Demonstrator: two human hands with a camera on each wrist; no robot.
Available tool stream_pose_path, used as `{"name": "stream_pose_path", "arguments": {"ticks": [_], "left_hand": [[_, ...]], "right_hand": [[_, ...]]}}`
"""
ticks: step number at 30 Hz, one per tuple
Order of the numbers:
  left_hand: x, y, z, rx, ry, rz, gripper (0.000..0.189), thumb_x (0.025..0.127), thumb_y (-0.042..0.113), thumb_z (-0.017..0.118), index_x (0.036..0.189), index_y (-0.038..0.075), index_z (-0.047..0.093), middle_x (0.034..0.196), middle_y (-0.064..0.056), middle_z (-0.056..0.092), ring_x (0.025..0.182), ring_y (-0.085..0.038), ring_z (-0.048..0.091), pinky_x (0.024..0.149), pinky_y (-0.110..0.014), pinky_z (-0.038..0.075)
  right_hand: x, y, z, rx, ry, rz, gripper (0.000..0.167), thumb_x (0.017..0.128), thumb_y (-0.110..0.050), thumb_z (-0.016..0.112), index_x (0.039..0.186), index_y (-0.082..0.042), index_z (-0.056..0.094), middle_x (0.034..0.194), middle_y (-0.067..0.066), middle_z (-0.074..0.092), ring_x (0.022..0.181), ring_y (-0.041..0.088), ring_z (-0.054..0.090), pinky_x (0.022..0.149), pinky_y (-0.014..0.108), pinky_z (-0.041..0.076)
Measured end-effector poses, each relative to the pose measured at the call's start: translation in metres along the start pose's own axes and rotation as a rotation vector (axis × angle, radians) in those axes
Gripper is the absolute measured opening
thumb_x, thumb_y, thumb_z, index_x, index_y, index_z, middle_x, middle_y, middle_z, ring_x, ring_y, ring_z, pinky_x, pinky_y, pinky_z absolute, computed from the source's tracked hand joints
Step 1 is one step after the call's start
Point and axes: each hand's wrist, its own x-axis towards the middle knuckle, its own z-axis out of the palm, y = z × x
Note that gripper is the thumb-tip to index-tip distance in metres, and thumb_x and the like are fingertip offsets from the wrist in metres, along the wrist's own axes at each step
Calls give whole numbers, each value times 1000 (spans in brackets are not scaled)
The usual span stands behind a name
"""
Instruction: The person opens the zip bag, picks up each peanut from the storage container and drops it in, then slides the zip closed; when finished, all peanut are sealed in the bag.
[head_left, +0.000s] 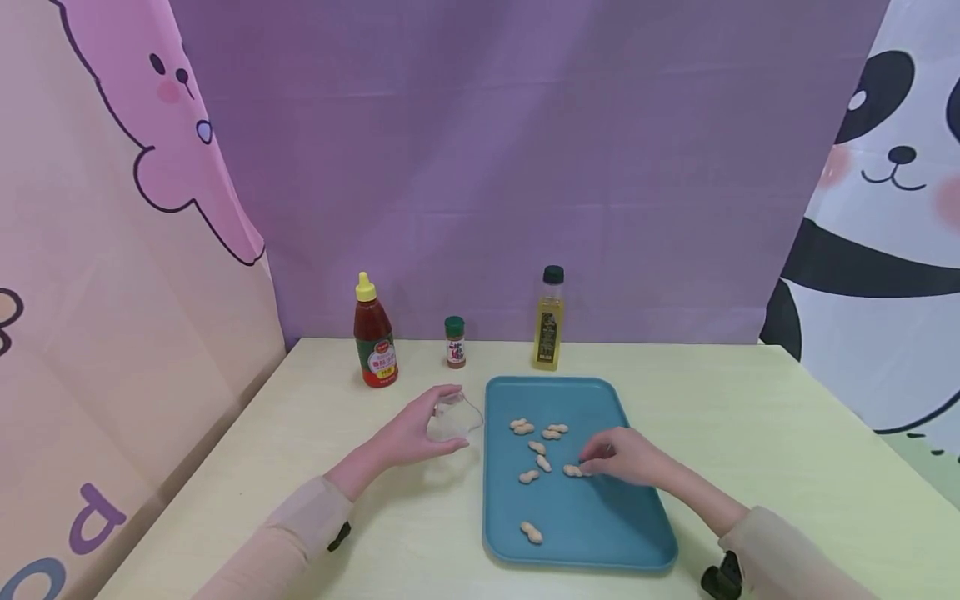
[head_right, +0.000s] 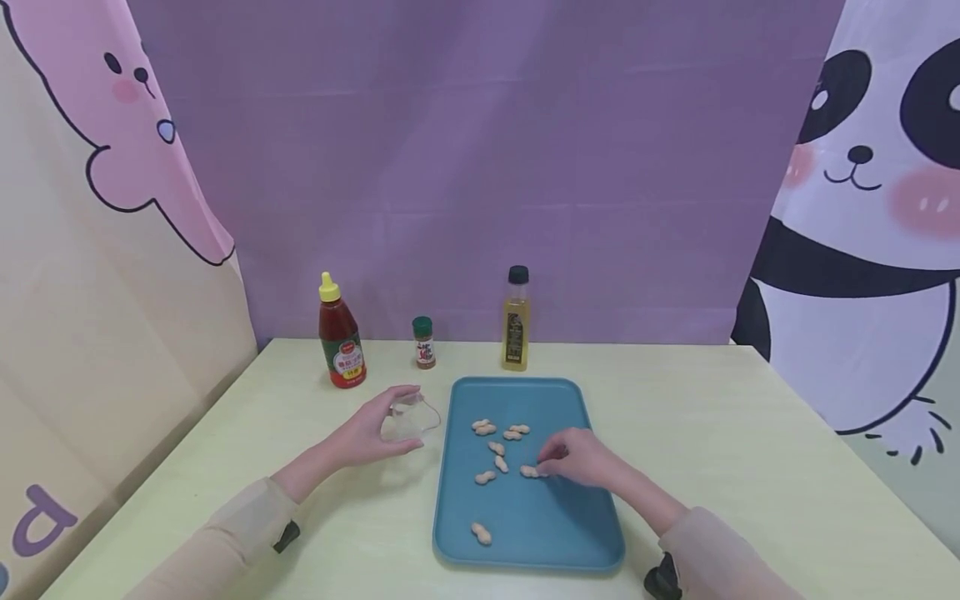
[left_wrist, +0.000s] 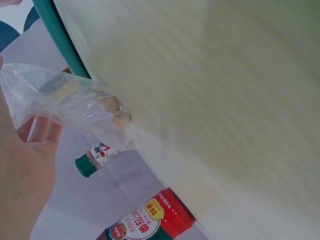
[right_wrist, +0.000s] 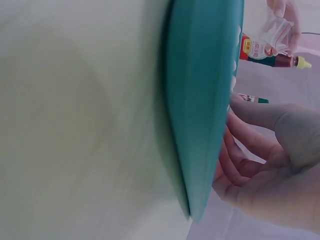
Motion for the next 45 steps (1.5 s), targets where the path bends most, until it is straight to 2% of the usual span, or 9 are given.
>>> {"name": "stream_pose_path", "arguments": {"ticks": [10, 15, 22, 28, 31, 37, 41, 45], "left_hand": [[-1, -2, 0, -5, 8, -1, 81, 79, 44, 73, 143, 16, 33, 140, 0, 47, 129, -18, 44, 102, -39, 44], [-1, -3, 1, -11, 1, 1, 82, 78, 45, 72, 143, 15, 33, 140, 0, 47, 129, -17, 44, 103, -38, 44], [-1, -1, 2, -8, -6, 11, 81, 79, 43, 73, 143, 14, 32, 140, 0, 47, 129, -17, 44, 103, -37, 44], [-1, 1, 2, -9, -10, 2, 80, 79, 41, 73, 143, 17, 33, 141, 0, 47, 129, -17, 44, 103, -37, 43], [0, 1, 2, -4, -14, -6, 81, 79, 42, 73, 143, 16, 32, 141, 1, 47, 129, -16, 44, 103, -36, 43], [1, 3, 0, 3, -15, -15, 80, 78, 43, 73, 143, 18, 32, 141, 1, 47, 129, -17, 44, 103, -37, 44], [0, 4, -1, 0, -16, -25, 82, 78, 41, 74, 143, 16, 32, 141, 1, 47, 129, -17, 44, 102, -37, 44], [0, 4, -1, 5, -17, -20, 82, 79, 41, 73, 144, 14, 32, 141, 1, 46, 129, -17, 44, 102, -37, 44]], "right_hand": [[0, 1, 1, 29, -32, 7, 11, 82, -18, 70, 88, -9, 70, 79, -2, 62, 71, 10, 50, 59, 24, 43], [-1, 2, 3, 41, -32, -1, 11, 82, -19, 71, 87, -9, 71, 77, -3, 64, 68, 8, 53, 58, 22, 45], [0, 1, -1, 137, 15, 108, 12, 82, -12, 70, 90, -3, 71, 75, 3, 69, 65, 13, 62, 59, 27, 54], [3, -1, 1, 193, 40, 153, 11, 81, -12, 71, 87, -2, 71, 73, 4, 68, 63, 15, 64, 59, 28, 56], [4, -1, -1, 213, 40, 146, 12, 81, -13, 71, 88, -2, 70, 74, 5, 68, 64, 16, 64, 59, 29, 56], [7, -3, -6, 239, 47, 114, 19, 85, -13, 66, 99, 0, 68, 82, 8, 69, 71, 16, 63, 63, 29, 57], [12, -6, -8, 221, 76, 87, 21, 87, -19, 66, 100, -2, 70, 81, 7, 70, 70, 14, 64, 63, 26, 56], [17, -13, -10, 249, 112, 53, 25, 88, -24, 65, 102, -4, 70, 86, 11, 71, 73, 19, 67, 64, 27, 56]]}}
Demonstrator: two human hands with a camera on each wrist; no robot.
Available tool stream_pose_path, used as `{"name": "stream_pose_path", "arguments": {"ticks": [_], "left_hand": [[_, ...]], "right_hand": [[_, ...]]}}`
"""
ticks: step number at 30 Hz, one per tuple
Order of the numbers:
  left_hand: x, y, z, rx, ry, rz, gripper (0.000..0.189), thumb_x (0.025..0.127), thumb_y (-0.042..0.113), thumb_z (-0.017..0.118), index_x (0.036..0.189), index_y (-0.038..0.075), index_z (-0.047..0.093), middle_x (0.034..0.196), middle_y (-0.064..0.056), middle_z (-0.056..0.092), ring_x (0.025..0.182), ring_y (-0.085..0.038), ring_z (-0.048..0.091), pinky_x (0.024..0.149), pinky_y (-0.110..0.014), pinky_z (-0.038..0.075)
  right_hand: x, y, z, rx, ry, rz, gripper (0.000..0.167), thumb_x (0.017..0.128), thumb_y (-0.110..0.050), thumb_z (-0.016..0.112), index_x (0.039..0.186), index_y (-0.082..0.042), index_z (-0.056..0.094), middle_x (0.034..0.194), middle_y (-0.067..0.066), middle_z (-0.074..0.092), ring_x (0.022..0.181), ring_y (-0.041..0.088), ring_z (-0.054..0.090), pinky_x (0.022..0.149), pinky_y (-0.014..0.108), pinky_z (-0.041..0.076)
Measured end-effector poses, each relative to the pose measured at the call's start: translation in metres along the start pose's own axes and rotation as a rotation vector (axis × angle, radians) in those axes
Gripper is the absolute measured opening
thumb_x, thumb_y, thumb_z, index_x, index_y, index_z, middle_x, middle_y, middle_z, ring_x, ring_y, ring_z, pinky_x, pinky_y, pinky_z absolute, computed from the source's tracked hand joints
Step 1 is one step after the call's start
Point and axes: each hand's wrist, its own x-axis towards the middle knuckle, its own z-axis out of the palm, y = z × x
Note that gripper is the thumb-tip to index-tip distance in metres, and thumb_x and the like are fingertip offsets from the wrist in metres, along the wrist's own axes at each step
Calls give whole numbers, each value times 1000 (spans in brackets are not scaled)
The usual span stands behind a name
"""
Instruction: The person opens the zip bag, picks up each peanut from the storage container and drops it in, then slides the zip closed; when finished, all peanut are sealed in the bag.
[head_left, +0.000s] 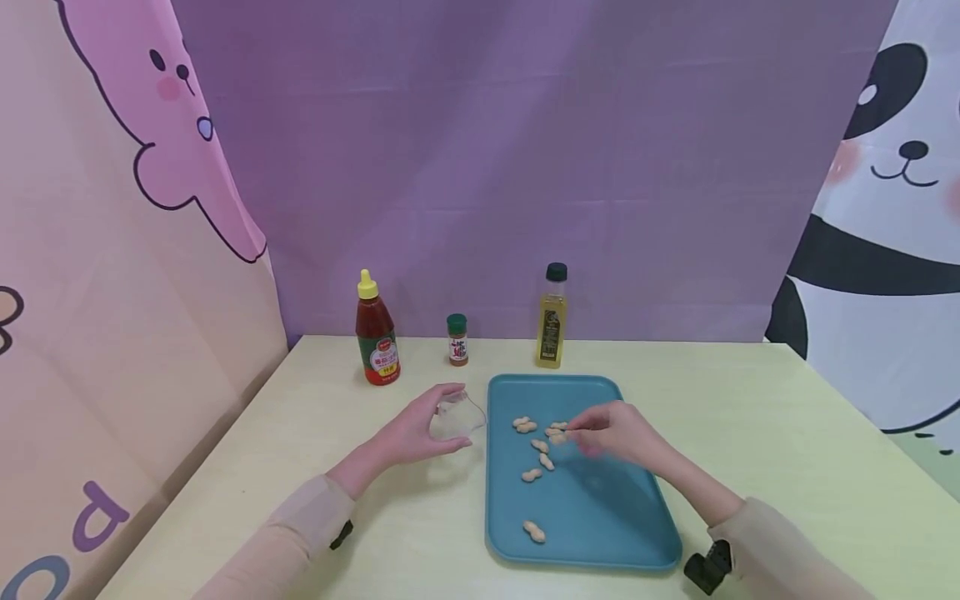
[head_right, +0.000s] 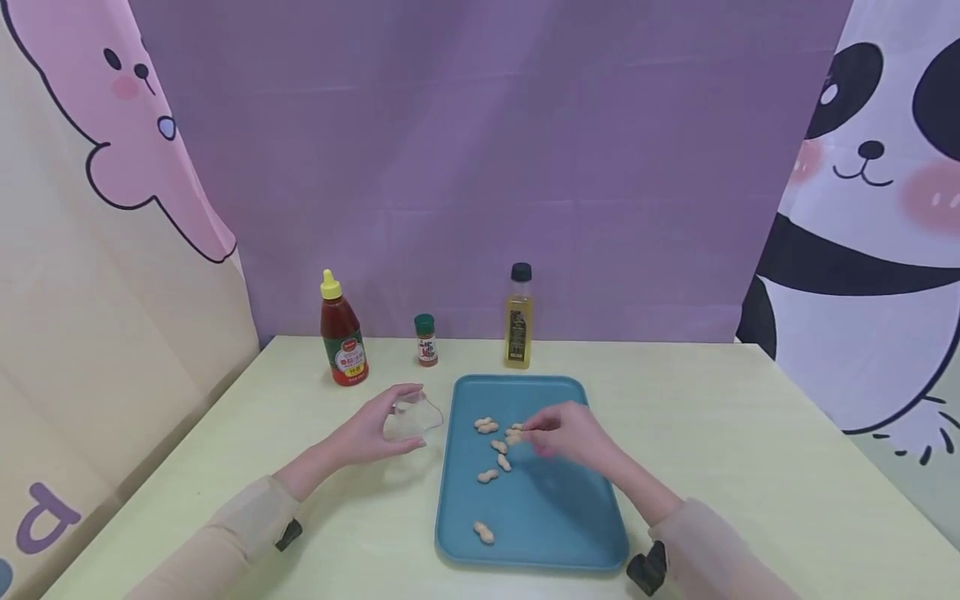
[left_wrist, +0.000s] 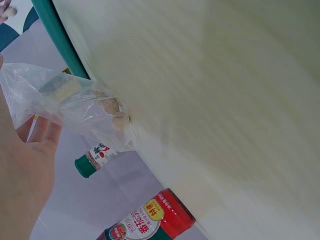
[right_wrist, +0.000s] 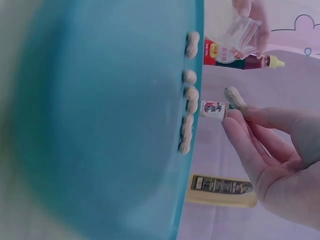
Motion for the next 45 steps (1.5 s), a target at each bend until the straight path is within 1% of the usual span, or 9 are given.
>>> {"name": "stream_pose_path", "arguments": {"ticks": [4, 10, 15, 17, 19, 25, 30, 36, 45], "left_hand": [[0, -1, 0, 10, 2, 5, 81, 79, 41, 73, 144, 16, 32, 141, 2, 46, 128, -15, 44, 102, -34, 44], [0, -1, -1, 12, 5, 12, 81, 79, 43, 73, 144, 16, 32, 140, 1, 46, 128, -15, 45, 102, -35, 45], [0, 1, -2, 8, 5, 18, 81, 79, 41, 73, 143, 14, 32, 140, 1, 47, 128, -16, 45, 101, -35, 45], [1, 2, -2, 2, 9, 25, 81, 79, 40, 74, 143, 13, 32, 140, -1, 47, 128, -17, 45, 101, -36, 45], [1, 3, -2, -6, 12, 31, 81, 79, 40, 74, 143, 12, 33, 140, -1, 47, 128, -18, 45, 101, -37, 45], [2, 1, -3, -7, 19, 45, 81, 78, 42, 74, 142, 13, 33, 140, -1, 47, 127, -17, 45, 100, -36, 45], [2, 0, -2, -9, 19, 33, 80, 78, 41, 74, 143, 16, 33, 141, 1, 46, 127, -15, 44, 101, -35, 45], [1, 0, 0, -12, 20, 37, 78, 80, 39, 73, 143, 15, 32, 140, 0, 46, 126, -17, 46, 101, -38, 45], [-1, -1, -1, -11, 24, 50, 78, 80, 38, 72, 143, 15, 32, 140, -1, 47, 124, -17, 47, 100, -39, 46]], "right_hand": [[5, -9, 2, 32, 27, -48, 28, 90, -26, 63, 106, -4, 69, 95, 14, 71, 78, 27, 67, 67, 28, 57], [15, -23, 8, 106, 38, -81, 30, 89, -24, 64, 109, -2, 67, 103, 16, 69, 85, 32, 67, 74, 40, 57], [26, -35, 19, 97, 45, -148, 28, 89, -23, 64, 109, -4, 68, 103, 14, 70, 87, 23, 67, 73, 33, 57], [30, -41, 23, 97, 38, -179, 27, 89, -22, 64, 108, -3, 68, 101, 14, 70, 86, 24, 67, 72, 28, 56], [34, -48, 27, 113, 20, -193, 26, 89, -21, 64, 107, -3, 68, 98, 14, 71, 84, 28, 68, 72, 31, 56], [49, -58, 43, 137, 19, -203, 25, 88, -25, 65, 104, -6, 70, 93, 9, 71, 80, 30, 66, 69, 42, 57], [58, -58, 57, 139, 27, -204, 23, 89, -24, 65, 103, -7, 70, 94, 13, 70, 81, 31, 66, 67, 39, 56], [58, -60, 69, 96, 37, -207, 20, 88, -24, 65, 100, -9, 71, 92, 4, 71, 82, 15, 63, 68, 27, 53], [57, -59, 71, 87, 51, -192, 21, 88, -24, 65, 100, -9, 71, 91, 2, 71, 82, 13, 63, 68, 26, 53]]}}
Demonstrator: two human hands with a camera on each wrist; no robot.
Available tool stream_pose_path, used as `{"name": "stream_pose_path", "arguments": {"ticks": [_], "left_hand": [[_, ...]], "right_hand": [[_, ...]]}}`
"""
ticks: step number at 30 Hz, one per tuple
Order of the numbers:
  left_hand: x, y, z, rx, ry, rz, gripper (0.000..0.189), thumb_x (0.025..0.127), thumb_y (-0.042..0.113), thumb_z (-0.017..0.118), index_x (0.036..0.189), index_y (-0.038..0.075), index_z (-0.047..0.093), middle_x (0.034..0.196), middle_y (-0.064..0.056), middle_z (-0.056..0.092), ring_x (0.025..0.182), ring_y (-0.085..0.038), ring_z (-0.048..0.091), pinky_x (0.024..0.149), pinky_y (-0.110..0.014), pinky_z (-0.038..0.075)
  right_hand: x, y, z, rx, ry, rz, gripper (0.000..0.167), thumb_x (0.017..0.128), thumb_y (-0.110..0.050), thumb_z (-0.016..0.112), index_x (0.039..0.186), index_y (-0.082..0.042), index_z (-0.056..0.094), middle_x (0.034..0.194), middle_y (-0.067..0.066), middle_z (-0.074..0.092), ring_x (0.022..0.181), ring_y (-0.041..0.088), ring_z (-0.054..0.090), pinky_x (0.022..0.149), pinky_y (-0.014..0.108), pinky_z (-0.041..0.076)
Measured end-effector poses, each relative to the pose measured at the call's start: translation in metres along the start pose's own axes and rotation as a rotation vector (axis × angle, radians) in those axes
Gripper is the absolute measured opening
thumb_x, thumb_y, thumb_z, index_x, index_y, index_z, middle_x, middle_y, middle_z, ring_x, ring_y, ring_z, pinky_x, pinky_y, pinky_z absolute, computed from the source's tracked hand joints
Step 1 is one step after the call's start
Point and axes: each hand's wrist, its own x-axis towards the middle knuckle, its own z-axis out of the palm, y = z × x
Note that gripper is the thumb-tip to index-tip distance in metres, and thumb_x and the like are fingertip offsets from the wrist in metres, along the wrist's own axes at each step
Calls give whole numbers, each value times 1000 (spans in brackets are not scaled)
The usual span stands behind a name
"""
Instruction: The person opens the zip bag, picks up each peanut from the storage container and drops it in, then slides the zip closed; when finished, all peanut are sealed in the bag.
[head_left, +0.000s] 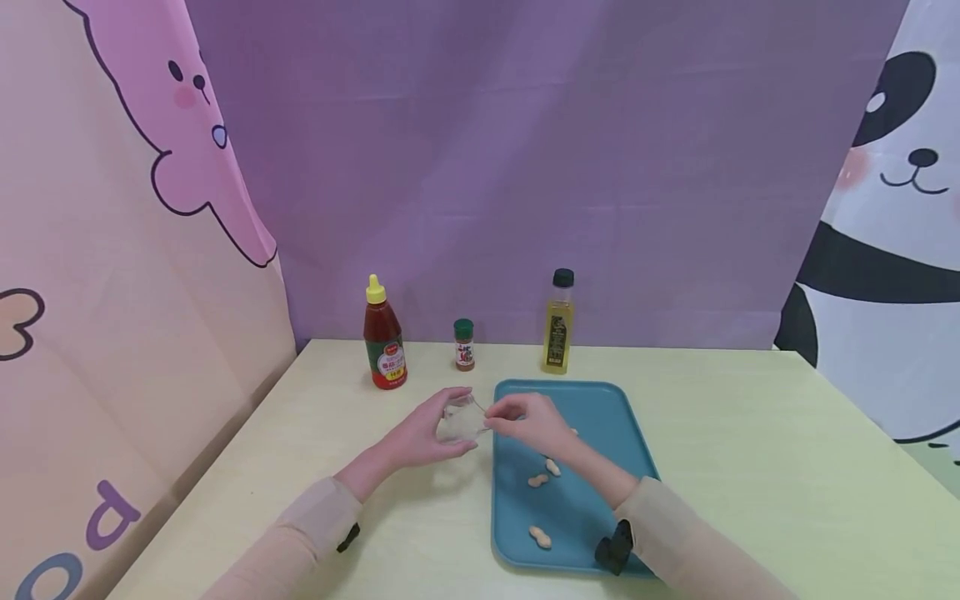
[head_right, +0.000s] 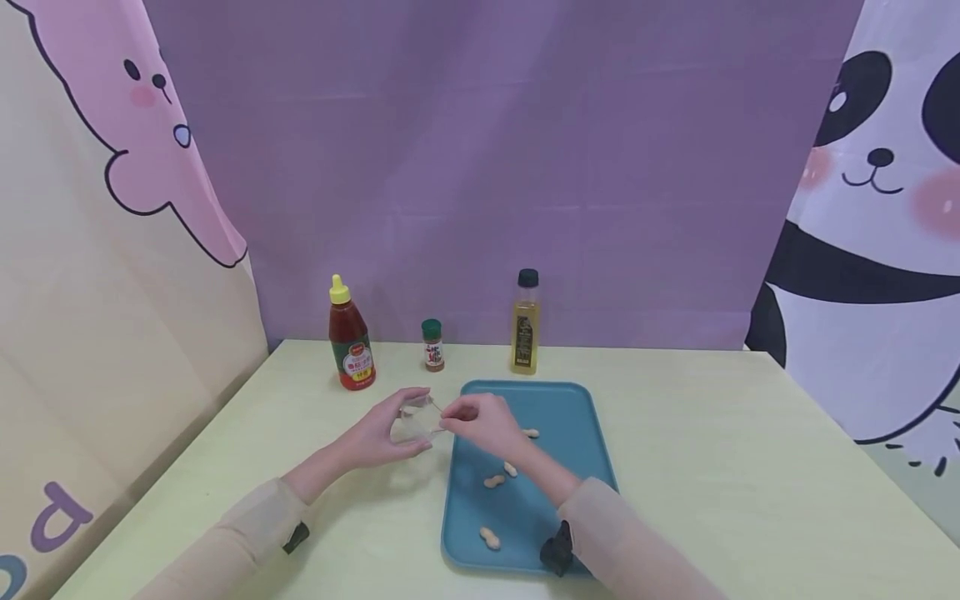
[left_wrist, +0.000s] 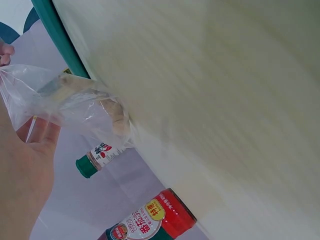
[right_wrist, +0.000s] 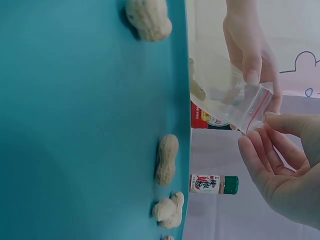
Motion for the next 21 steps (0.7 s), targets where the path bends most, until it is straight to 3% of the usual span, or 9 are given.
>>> {"name": "stream_pose_path", "arguments": {"ticks": [11, 21], "left_hand": [[1, 2, 1, 0, -6, -6, 81, 80, 44, 71, 144, 14, 31, 141, 0, 46, 127, -17, 46, 102, -37, 44], [1, -2, 2, 13, -3, -19, 81, 80, 44, 71, 144, 16, 31, 141, 2, 46, 128, -16, 44, 103, -37, 44]], "right_hand": [[-6, 9, -24, -50, 90, 35, 20, 87, -27, 66, 100, -12, 71, 96, 2, 70, 88, 16, 63, 71, 29, 53], [-14, 45, -48, -62, 116, 126, 27, 90, -28, 63, 107, -8, 68, 106, 9, 69, 98, 25, 63, 77, 34, 54]]}}
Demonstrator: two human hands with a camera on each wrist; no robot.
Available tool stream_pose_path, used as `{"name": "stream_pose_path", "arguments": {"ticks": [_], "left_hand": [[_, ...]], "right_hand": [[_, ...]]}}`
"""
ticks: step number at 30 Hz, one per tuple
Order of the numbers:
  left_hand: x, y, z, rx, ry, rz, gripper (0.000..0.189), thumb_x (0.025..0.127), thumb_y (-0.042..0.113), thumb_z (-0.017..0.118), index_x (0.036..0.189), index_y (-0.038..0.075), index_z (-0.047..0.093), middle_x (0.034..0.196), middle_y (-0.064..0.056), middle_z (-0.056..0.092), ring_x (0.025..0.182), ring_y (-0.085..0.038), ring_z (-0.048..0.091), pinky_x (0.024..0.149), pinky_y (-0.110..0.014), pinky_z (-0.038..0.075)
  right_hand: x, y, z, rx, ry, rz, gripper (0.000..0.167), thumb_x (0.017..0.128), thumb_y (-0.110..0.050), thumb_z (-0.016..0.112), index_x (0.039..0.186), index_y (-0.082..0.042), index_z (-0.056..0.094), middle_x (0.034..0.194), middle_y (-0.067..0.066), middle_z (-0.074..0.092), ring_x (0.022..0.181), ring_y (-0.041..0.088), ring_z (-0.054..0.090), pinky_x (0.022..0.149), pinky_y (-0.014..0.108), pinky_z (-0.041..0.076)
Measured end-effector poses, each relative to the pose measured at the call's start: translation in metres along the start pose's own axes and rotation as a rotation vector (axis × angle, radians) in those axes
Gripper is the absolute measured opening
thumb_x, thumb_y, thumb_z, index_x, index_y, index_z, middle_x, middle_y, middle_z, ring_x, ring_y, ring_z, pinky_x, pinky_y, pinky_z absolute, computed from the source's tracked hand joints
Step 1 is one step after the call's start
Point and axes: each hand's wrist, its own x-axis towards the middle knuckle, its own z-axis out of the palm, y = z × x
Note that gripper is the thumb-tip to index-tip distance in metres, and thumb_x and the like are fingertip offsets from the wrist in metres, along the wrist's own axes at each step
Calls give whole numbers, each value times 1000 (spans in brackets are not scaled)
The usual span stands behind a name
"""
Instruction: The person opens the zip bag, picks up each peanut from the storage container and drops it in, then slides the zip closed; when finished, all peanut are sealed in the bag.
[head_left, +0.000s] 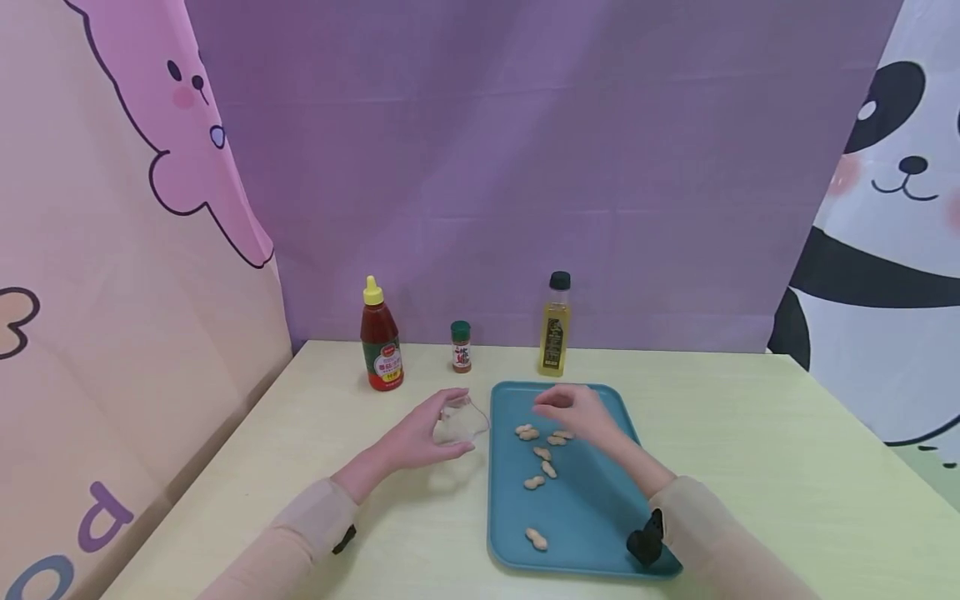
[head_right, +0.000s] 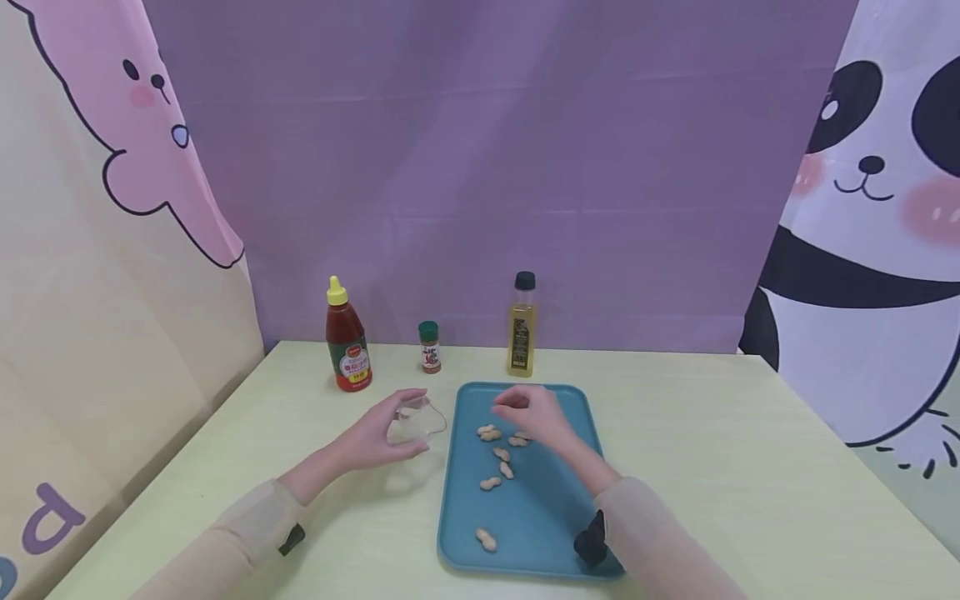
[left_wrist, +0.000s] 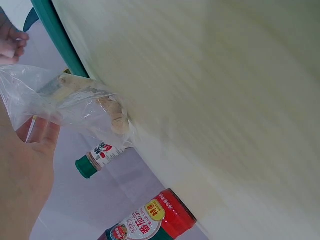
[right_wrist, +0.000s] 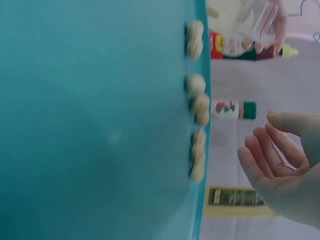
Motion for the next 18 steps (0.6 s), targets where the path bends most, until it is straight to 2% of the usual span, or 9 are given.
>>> {"name": "stream_pose_path", "arguments": {"ticks": [6, 10, 18], "left_hand": [[-1, -1, 1, 2, -2, -16, 81, 80, 45, 71, 144, 18, 30, 141, 2, 46, 128, -16, 44, 102, -37, 44], [0, -1, 1, 3, -1, -16, 81, 80, 45, 71, 144, 18, 31, 141, 2, 46, 129, -16, 44, 102, -38, 44], [1, -2, 1, 0, -12, -23, 82, 79, 46, 71, 144, 19, 31, 141, 3, 46, 129, -16, 44, 102, -38, 44]], "right_hand": [[0, 18, -8, -35, -54, 18, 35, 90, -29, 62, 111, -2, 66, 109, 13, 67, 103, 30, 62, 79, 39, 54], [0, 25, -12, -64, -82, 29, 35, 89, -28, 63, 112, -1, 65, 108, 13, 67, 101, 30, 62, 79, 39, 54], [-2, 28, -13, -162, -141, 134, 25, 88, -16, 63, 108, 0, 67, 102, 13, 68, 93, 27, 62, 76, 39, 53]]}}
